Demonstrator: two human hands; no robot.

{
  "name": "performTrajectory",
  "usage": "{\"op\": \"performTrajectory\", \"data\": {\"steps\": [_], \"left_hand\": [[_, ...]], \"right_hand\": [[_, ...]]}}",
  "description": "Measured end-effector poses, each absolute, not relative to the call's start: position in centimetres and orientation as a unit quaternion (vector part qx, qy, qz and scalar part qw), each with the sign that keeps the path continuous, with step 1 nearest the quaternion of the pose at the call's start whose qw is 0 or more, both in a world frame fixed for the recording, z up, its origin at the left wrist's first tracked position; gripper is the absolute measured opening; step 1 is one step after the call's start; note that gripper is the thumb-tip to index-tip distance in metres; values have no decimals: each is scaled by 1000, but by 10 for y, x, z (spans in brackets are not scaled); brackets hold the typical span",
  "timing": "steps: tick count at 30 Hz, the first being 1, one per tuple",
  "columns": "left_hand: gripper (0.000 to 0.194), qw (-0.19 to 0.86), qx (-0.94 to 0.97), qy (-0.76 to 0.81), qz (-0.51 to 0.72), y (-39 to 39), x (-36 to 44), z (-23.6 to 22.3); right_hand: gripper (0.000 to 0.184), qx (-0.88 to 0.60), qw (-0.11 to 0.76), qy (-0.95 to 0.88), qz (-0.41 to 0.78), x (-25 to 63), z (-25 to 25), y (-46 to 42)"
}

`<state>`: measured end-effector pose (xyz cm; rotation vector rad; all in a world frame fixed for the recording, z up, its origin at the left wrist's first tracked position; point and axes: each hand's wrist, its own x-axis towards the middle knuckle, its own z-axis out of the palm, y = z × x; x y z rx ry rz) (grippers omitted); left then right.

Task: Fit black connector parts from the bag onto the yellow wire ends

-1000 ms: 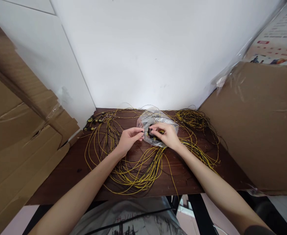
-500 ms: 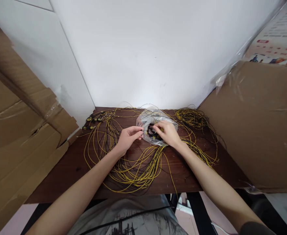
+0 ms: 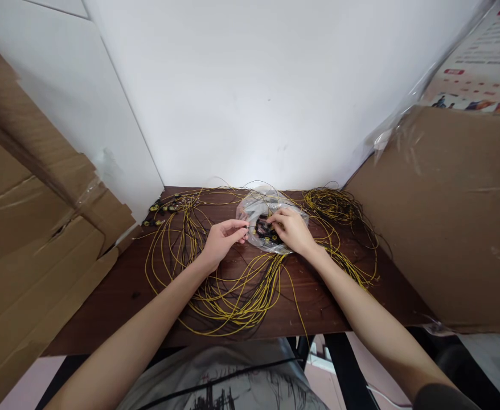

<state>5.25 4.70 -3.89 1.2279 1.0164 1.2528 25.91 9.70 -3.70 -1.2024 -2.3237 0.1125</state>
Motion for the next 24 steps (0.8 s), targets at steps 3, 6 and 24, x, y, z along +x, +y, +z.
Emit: {"op": "performTrajectory", "data": {"steps": [3,6,24], "left_hand": [[30,529,513,423,527,47,53,-40],[30,529,514,421,528,48,53,-40],[29,526,519,422,525,46,52,-38]], "right_hand": [[22,-441,245,-863,31,259,-36,96],[22,-447,243,-861,12,259,-34,94],[17,-448,164,-878,35,266,-29,96]]}}
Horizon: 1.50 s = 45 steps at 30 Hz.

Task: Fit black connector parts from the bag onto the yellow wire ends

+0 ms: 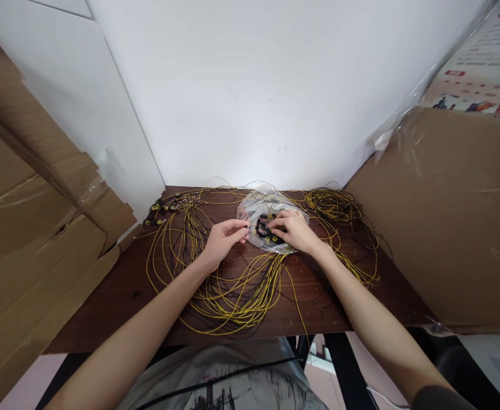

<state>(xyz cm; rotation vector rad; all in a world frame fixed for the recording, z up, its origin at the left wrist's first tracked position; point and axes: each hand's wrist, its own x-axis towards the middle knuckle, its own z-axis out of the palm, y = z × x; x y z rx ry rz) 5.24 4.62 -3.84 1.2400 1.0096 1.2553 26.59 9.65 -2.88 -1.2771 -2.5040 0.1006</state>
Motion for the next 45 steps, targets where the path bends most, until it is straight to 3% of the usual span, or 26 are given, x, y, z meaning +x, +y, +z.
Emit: {"op": "performTrajectory", "data": {"steps": [15,25,29,36,45], "left_hand": [[28,530,518,420,524,47,52,-39],[28,530,513,424,525,46,52,-39],[29,533,510,425,525,46,52,-39],[27,539,506,423,524,48,52,-41],[25,537,512,423,520,47,52,-43]], "right_hand": [[9,-456,212,-864,21,261,-29,92],[13,-452,156,-878,-25,262,-29,91],[11,-437,196,-877,-25,260,-28,91],[15,-333,345,-877,-23,251,-18,77],[15,-298,355,-885,47,236,-29,67]]}}
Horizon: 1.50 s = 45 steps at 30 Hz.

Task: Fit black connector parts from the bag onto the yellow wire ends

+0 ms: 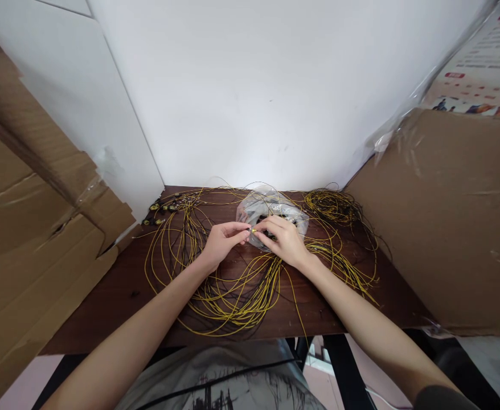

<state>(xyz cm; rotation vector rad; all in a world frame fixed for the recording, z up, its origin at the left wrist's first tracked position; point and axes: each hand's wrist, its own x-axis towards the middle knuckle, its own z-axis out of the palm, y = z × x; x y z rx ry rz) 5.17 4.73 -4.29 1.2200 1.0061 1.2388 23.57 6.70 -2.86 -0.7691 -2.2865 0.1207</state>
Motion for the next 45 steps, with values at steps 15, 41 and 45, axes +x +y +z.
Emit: {"op": "performTrajectory", "data": {"steps": [15,41,45], "left_hand": [[23,526,527,420,519,47,52,-44],[24,526,514,432,522,46,52,-42],[23,527,517,431,519,45,52,-42]], "right_hand": [[13,-278,389,-875,78,235,-29,68],[12,-288,367,-881,75,235,-27,67],[13,-288,377,-876,90,233,-27,64]]}}
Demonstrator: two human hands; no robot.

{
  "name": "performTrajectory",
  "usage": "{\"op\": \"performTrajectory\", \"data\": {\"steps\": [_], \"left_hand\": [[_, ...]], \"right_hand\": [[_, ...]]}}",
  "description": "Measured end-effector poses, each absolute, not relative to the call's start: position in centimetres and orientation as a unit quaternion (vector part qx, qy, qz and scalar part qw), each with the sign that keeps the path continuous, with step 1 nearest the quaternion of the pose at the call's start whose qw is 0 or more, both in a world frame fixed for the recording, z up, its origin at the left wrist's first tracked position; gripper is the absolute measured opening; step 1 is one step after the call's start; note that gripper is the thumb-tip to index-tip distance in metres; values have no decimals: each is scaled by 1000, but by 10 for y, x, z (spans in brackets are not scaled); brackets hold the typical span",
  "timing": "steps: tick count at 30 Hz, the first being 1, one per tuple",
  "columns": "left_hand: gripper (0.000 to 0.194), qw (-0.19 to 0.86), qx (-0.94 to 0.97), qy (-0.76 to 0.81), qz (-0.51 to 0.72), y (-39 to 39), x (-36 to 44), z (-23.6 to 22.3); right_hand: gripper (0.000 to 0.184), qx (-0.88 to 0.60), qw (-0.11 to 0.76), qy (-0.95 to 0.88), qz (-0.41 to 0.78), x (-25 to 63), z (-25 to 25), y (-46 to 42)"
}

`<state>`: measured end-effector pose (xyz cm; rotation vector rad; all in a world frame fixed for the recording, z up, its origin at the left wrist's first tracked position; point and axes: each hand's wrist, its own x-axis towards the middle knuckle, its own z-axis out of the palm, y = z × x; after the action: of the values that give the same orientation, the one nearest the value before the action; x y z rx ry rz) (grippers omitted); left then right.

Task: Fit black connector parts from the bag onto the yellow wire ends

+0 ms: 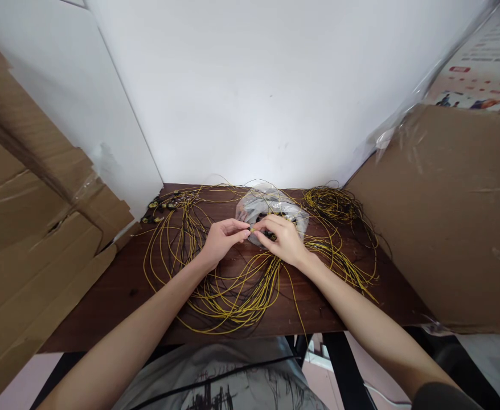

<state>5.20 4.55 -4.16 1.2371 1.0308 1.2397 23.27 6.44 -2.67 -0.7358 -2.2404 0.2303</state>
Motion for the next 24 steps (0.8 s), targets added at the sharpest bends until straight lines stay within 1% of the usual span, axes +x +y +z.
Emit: {"op": "performTrajectory", "data": {"steps": [6,11,14,17,20,24], "left_hand": [[23,525,521,426,521,46,52,-42],[22,527,522,421,522,45,52,-40],[23,528,520,423,522,45,52,-40],[23,524,519,428,522,45,52,-39],[23,521,522,430,520,45,52,-39],[23,518,525,431,520,45,52,-40]], "right_hand": [[14,-305,396,-857,126,230,-27,62],[13,-333,420,-824,186,226,-28,61],[13,-352,443,-791,233,224,-31,61],[15,-367,461,-748,305,221,-35,61],[17,-383,465,-707,370,220,-38,63],[20,-391,463,-678,416,219,-41,65]]}}
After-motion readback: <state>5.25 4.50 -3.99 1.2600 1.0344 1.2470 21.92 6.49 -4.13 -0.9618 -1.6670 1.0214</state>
